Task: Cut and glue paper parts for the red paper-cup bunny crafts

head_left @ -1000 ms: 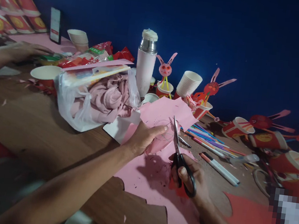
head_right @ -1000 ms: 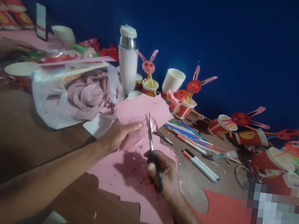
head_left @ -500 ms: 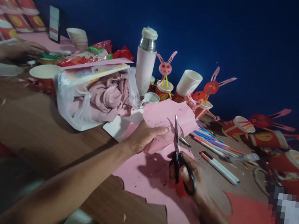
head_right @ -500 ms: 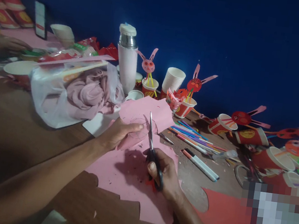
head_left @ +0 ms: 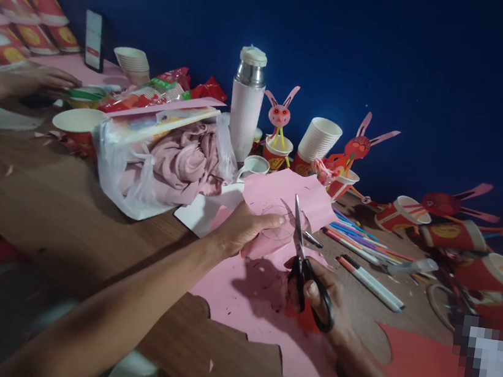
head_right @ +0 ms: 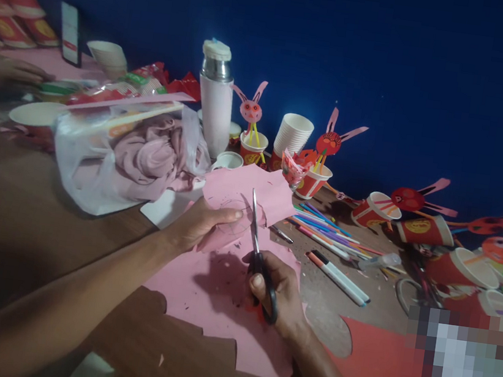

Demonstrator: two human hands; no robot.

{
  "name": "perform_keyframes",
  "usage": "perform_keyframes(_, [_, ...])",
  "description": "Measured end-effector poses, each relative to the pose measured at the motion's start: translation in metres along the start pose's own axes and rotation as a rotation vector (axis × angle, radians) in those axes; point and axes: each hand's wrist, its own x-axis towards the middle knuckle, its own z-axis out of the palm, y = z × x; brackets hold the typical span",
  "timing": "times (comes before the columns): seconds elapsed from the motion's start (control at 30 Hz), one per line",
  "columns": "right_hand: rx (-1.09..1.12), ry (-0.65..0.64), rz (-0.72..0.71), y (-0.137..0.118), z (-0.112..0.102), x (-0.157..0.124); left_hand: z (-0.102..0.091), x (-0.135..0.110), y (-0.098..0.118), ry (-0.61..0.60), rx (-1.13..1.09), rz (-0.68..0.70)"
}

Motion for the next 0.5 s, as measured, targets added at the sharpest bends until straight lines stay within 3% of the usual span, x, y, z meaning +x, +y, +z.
perform_keyframes(0.3, [-0.005, 0.013, 0.000, -0.0007, 0.0007, -0.0001, -0.0015, 0.0018, 0.0018, -0.076, -0.073, -0.033])
perform_keyframes(0.5, [0.005, 0.014, 0.008, -0.0009, 0.0007, -0.0008, 0.0005, 0.0003, 0.0061, -0.061, -0.067, -0.035])
